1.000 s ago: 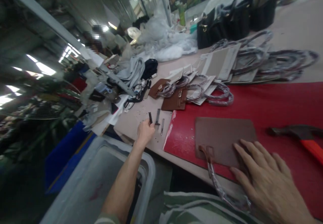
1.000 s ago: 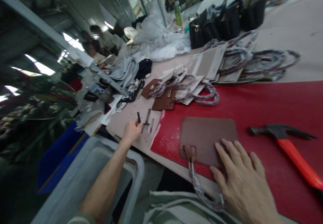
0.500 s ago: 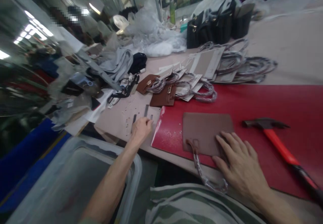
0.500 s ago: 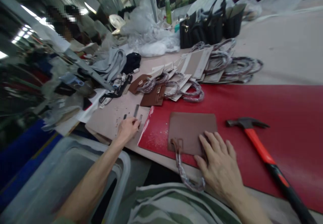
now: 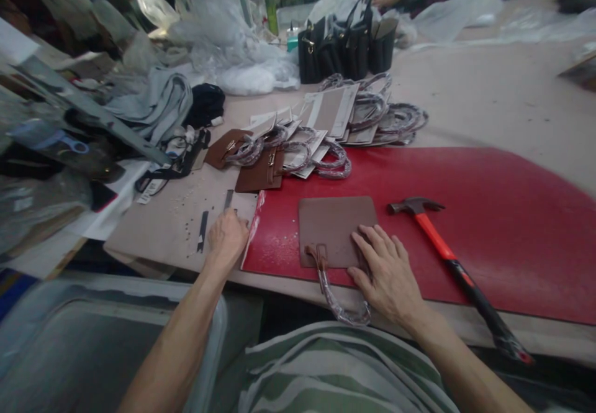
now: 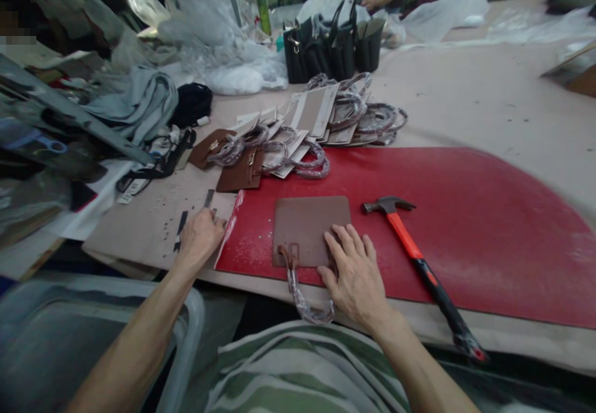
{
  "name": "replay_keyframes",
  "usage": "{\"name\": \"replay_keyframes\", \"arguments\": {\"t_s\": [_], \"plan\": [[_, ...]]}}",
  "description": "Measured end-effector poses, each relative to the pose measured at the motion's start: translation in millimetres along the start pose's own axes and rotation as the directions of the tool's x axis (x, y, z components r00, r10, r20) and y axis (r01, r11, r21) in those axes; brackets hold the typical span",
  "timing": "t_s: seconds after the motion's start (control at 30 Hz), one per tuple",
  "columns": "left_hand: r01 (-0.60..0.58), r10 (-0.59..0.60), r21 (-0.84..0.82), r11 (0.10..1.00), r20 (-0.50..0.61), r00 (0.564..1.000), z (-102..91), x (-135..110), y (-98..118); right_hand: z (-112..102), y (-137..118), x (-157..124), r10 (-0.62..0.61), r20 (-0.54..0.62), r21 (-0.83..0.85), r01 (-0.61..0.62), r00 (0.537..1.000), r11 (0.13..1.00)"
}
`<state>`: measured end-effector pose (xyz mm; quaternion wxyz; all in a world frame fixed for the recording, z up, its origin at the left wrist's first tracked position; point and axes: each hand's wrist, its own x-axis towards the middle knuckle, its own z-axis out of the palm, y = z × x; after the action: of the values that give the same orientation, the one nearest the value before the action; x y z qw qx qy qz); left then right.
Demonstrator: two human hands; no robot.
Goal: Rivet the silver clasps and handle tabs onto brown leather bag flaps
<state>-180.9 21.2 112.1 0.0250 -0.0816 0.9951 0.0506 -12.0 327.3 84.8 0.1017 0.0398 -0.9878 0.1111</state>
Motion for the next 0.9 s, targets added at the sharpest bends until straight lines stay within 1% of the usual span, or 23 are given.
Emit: {"name": "replay_keyframes", "arguments": {"t_s": [0.13, 0.27, 0.5, 0.6, 0.73, 0.83, 0.9], "plan": [[0.021, -0.021, -0.006, 1.0, -0.041, 0.999, 8.2, -0.1, -10.0, -1.8, -0.9, 0.8, 0.005, 0.007, 0.008, -0.005, 1.0, 1.0], [0.043, -0.043, 0.006, 0.999, -0.033, 0.999, 8.9, 2.0, -16.2, -2.2, -1.4, 1.3, 0.01, 0.006, 0.007, -0.01, 1.0, 1.0], [-0.029, 0.03, 0.047, 0.998, -0.033, 0.999, 13.8, 15.3, -15.4, -2.7, -2.6, 1.8, 0.002, -0.012, -0.008, -0.002, 1.0, 1.0], [-0.027, 0.028, 0.028, 0.999, -0.014, 1.0, 10.5, 17.9, -13.8, 0.1, 0.5, 1.0, -0.023, -0.05, -0.008, 0.023, 0.999, 1.0], [-0.037, 0.037, 0.002, 0.999, 0.074, 0.997, 2.8, 17.1, -13.7, 10.7, 8.5, 2.4, -0.057, -0.132, 0.006, 0.058, 0.99, 0.998], [-0.038, 0.036, 0.032, 0.999, 0.081, 0.996, 1.6, 15.6, -11.9, 17.0, 11.6, 4.8, -0.08, -0.189, 0.017, 0.085, 0.979, 0.996], [-0.044, 0.04, 0.042, 0.998, 0.092, 0.995, 1.3, 16.1, -8.4, 16.9, 10.9, 5.4, -0.093, -0.207, 0.007, 0.097, 0.974, 0.995]]}}
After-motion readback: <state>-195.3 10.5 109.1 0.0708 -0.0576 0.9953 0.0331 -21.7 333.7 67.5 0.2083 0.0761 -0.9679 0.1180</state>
